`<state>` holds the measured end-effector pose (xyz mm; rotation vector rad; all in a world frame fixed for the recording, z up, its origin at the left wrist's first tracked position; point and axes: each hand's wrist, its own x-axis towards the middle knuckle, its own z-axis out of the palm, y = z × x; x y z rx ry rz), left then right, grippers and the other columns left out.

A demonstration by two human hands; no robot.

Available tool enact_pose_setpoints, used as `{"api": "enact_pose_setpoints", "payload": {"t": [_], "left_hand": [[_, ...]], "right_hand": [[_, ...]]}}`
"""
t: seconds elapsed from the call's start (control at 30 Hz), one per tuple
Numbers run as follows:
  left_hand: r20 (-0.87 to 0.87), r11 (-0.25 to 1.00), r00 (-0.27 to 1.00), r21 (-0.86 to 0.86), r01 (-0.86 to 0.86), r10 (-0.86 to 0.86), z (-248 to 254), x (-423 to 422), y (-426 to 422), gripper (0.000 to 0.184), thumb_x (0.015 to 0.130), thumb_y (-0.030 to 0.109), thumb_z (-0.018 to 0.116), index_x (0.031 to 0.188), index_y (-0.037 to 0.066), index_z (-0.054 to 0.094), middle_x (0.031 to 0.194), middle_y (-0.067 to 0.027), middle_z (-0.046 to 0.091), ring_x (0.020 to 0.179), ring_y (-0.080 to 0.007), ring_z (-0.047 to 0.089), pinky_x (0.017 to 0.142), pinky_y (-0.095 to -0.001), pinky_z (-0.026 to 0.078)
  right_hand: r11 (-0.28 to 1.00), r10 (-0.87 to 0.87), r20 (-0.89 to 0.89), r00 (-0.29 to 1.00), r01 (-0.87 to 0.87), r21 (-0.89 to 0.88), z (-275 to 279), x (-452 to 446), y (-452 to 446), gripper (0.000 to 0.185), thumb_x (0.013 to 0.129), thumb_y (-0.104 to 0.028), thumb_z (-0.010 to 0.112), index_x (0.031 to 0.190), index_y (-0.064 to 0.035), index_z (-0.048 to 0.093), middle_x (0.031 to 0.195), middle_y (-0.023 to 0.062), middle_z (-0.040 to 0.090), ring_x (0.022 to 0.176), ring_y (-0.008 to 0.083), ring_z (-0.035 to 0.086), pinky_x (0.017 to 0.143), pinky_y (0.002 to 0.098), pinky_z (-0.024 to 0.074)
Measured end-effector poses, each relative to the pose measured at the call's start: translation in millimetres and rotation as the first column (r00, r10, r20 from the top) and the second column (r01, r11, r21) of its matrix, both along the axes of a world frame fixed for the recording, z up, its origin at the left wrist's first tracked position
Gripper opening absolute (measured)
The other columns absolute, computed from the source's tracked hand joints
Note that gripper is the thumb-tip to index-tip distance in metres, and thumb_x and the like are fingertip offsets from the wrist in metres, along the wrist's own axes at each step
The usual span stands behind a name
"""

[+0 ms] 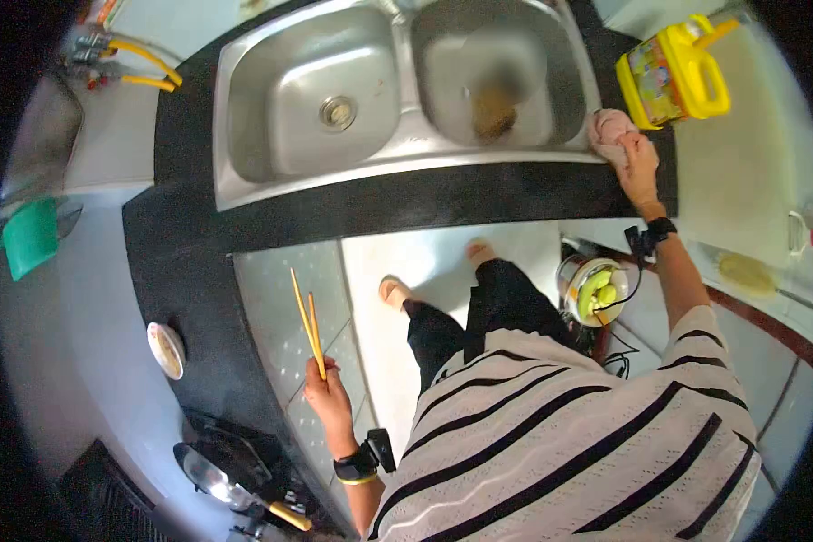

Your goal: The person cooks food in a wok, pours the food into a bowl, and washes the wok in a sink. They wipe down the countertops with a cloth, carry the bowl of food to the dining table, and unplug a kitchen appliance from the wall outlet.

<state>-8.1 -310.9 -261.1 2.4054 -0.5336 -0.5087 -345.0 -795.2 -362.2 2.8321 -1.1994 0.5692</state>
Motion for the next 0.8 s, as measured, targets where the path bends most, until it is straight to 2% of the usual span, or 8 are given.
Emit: {"api": "enact_pose_setpoints", "payload": {"t": [0.1,0.27,0.33,0.47,0.57,0.63,0.73,0.8], "left_hand": [[-0.006,0.999,0.999,-0.003,-0.039,0.039,-10.6,-26.9,-2.4,0.007,0.074,0.000,0.043,0.077,0.003,0.049,0.062,-0.0034,0.047,0.053,-0.0087,0.041,0.047,-0.0228,0.034],[0.062,0.996,0.997,-0.084,-0.042,0.048,0.4,-50.1,-14.7,0.008,0.072,-0.003,0.042,0.075,0.001,0.049,0.064,-0.0070,0.048,0.055,-0.0137,0.045,0.050,-0.0266,0.037],[0.117,0.996,0.992,-0.079,-0.039,0.048,4.8,-56.1,-24.0,0.009,0.071,-0.005,0.041,0.074,-0.001,0.048,0.063,-0.0107,0.049,0.056,-0.0175,0.047,0.052,-0.0295,0.038],[0.116,0.987,0.987,-0.134,-0.092,0.108,15.9,-65.2,-33.1,0.008,0.071,-0.004,0.042,0.073,0.000,0.049,0.060,-0.0106,0.049,0.051,-0.0177,0.045,0.049,-0.0300,0.037],[0.130,0.993,0.987,-0.084,-0.085,0.096,17.5,-67.1,-31.2,0.007,0.071,-0.003,0.043,0.074,0.000,0.048,0.058,-0.0103,0.049,0.050,-0.0178,0.045,0.048,-0.0301,0.036],[0.149,0.993,0.986,-0.103,-0.065,0.081,18.6,-68.4,-34.0,0.007,0.072,-0.002,0.043,0.074,0.000,0.049,0.058,-0.0103,0.049,0.051,-0.0176,0.045,0.048,-0.0299,0.036],[0.144,0.992,0.985,-0.099,-0.077,0.091,31.1,-73.8,-47.8,0.006,0.073,-0.002,0.044,0.073,0.000,0.049,0.058,-0.0106,0.049,0.051,-0.0177,0.045,0.048,-0.0301,0.036],[0.132,0.992,0.987,-0.106,-0.074,0.088,31.5,-71.6,-53.0,0.005,0.073,-0.001,0.044,0.073,0.000,0.049,0.058,-0.0108,0.049,0.051,-0.0180,0.046,0.048,-0.0304,0.037]], "right_hand": [[0.999,-0.036,0.240,0.970,0.038,-0.006,-4.4,-21.1,-5.9,0.039,0.068,-0.004,0.058,0.106,-0.0067,0.051,0.099,0.0142,0.048,0.092,0.0336,0.046,0.078,0.0395,0.0387],[0.977,-0.215,0.411,0.886,0.202,0.076,16.1,-38.7,27.5,0.042,0.073,-0.004,0.056,0.113,-0.0061,0.046,0.104,0.0178,0.045,0.096,0.0335,0.045,0.084,0.0372,0.0376],[0.919,-0.394,0.165,0.904,0.388,0.064,-5.9,-41.0,30.2,0.040,0.071,-0.006,0.058,0.109,-0.0019,0.048,0.100,0.0182,0.045,0.095,0.0339,0.045,0.083,0.0387,0.0366],[0.907,-0.421,0.136,0.897,0.417,0.060,21.0,13.0,34.0,0.039,0.068,-0.011,0.061,0.104,-0.0026,0.048,0.097,0.0181,0.047,0.093,0.0358,0.044,0.078,0.0413,0.0370],[0.967,-0.255,0.240,0.937,0.248,0.058,43.2,48.1,28.2,0.033,0.070,-0.011,0.060,0.101,-0.0025,0.051,0.096,0.0169,0.049,0.092,0.0348,0.046,0.078,0.0400,0.0378],[0.979,-0.068,0.287,0.955,0.009,0.204,46.9,65.3,16.4,0.036,0.068,-0.009,0.061,0.103,-0.0058,0.052,0.100,0.0130,0.050,0.095,0.0305,0.047,0.082,0.0384,0.0384],[0.913,-0.207,0.420,0.884,0.020,0.408,-22.7,90.1,-6.0,0.032,0.071,-0.011,0.060,0.101,-0.0038,0.053,0.095,0.0117,0.052,0.092,0.0275,0.050,0.080,0.0363,0.0398],[0.823,-0.274,0.558,0.784,-0.109,0.557,0.2,93.3,-9.4,0.031,0.071,-0.011,0.061,0.100,-0.0033,0.054,0.094,0.0119,0.053,0.091,0.0265,0.051,0.080,0.0353,0.0402]]}}
